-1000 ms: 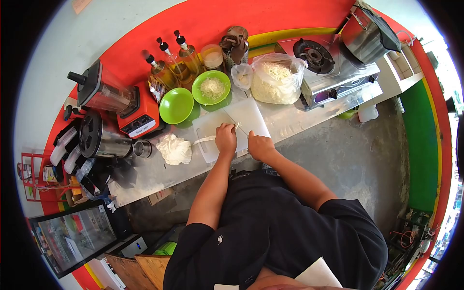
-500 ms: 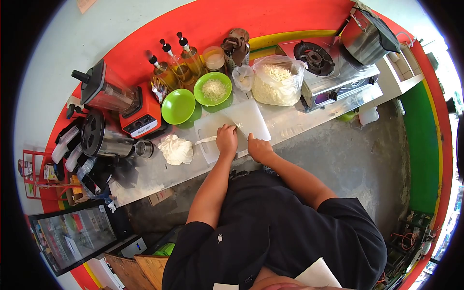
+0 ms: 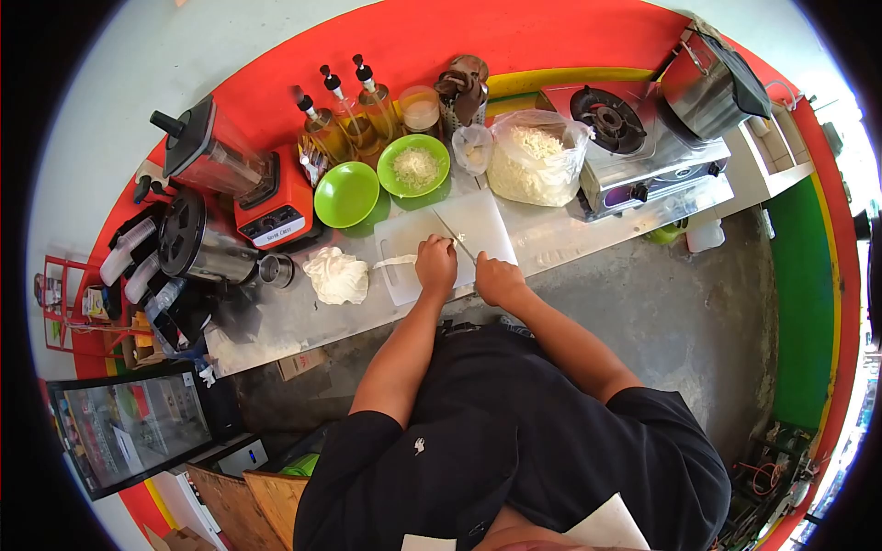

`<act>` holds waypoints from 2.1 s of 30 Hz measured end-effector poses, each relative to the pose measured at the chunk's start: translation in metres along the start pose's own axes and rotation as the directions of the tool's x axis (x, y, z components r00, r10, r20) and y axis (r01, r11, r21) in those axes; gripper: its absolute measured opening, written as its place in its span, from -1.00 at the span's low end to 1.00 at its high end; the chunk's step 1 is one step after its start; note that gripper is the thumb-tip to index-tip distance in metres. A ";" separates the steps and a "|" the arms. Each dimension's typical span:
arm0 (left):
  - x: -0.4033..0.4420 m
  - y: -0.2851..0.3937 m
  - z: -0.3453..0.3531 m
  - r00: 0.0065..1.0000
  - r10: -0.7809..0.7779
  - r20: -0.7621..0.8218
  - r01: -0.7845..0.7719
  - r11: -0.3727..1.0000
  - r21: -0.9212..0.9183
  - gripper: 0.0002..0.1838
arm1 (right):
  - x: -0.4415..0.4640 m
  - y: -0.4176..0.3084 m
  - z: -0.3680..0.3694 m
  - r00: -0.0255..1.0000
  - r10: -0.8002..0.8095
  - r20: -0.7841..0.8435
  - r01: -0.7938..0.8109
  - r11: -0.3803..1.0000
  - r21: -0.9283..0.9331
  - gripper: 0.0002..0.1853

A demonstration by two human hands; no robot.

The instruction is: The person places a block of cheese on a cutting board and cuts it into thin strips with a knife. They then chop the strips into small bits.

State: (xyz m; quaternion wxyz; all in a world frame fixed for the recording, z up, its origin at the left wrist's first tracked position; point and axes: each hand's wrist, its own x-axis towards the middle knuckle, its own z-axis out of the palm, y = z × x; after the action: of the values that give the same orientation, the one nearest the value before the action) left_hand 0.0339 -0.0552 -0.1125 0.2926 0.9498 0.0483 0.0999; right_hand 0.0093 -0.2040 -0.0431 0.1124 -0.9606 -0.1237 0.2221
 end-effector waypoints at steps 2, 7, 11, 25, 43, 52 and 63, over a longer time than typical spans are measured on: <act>-0.002 0.000 0.003 1.000 0.008 -0.015 -0.008 1.000 0.002 -0.88 | 0.001 0.002 0.015 1.000 0.005 -0.002 -0.005 1.000 0.021 -0.81; -0.007 0.001 0.005 0.997 0.026 -0.067 -0.028 0.999 -0.025 -0.88 | 0.003 0.007 0.016 1.000 0.003 -0.013 -0.003 1.000 0.022 -0.82; -0.010 0.001 0.005 0.991 0.077 -0.106 -0.078 0.997 -0.003 -0.88 | 0.002 0.005 0.012 1.000 0.001 0.017 -0.001 1.000 0.017 -0.83; -0.005 0.007 0.005 0.993 -0.037 -0.116 0.033 0.999 -0.031 -0.90 | 0.000 0.014 0.011 0.999 -0.042 0.009 0.042 0.999 0.025 -0.79; -0.003 0.004 -0.002 0.999 0.007 -0.043 -0.006 1.000 0.009 -0.91 | 0.000 0.005 0.005 0.998 -0.016 0.060 0.011 0.996 0.089 -0.81; -0.002 0.001 -0.007 1.000 0.000 0.015 0.000 1.000 -0.006 -0.90 | 0.006 0.005 0.011 0.998 -0.012 0.056 0.011 1.000 0.028 -0.78; -0.007 -0.003 -0.008 0.994 0.110 -0.009 -0.109 0.994 0.005 -0.87 | 0.003 -0.003 0.003 0.998 0.000 0.059 -0.003 0.999 0.045 -0.83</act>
State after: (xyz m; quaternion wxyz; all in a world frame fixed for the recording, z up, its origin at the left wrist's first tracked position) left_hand 0.0247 -0.0492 -0.1087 0.2844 0.9512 -0.0023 0.1202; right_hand 0.0104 -0.2000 -0.0459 0.1301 -0.9510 -0.1211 0.2531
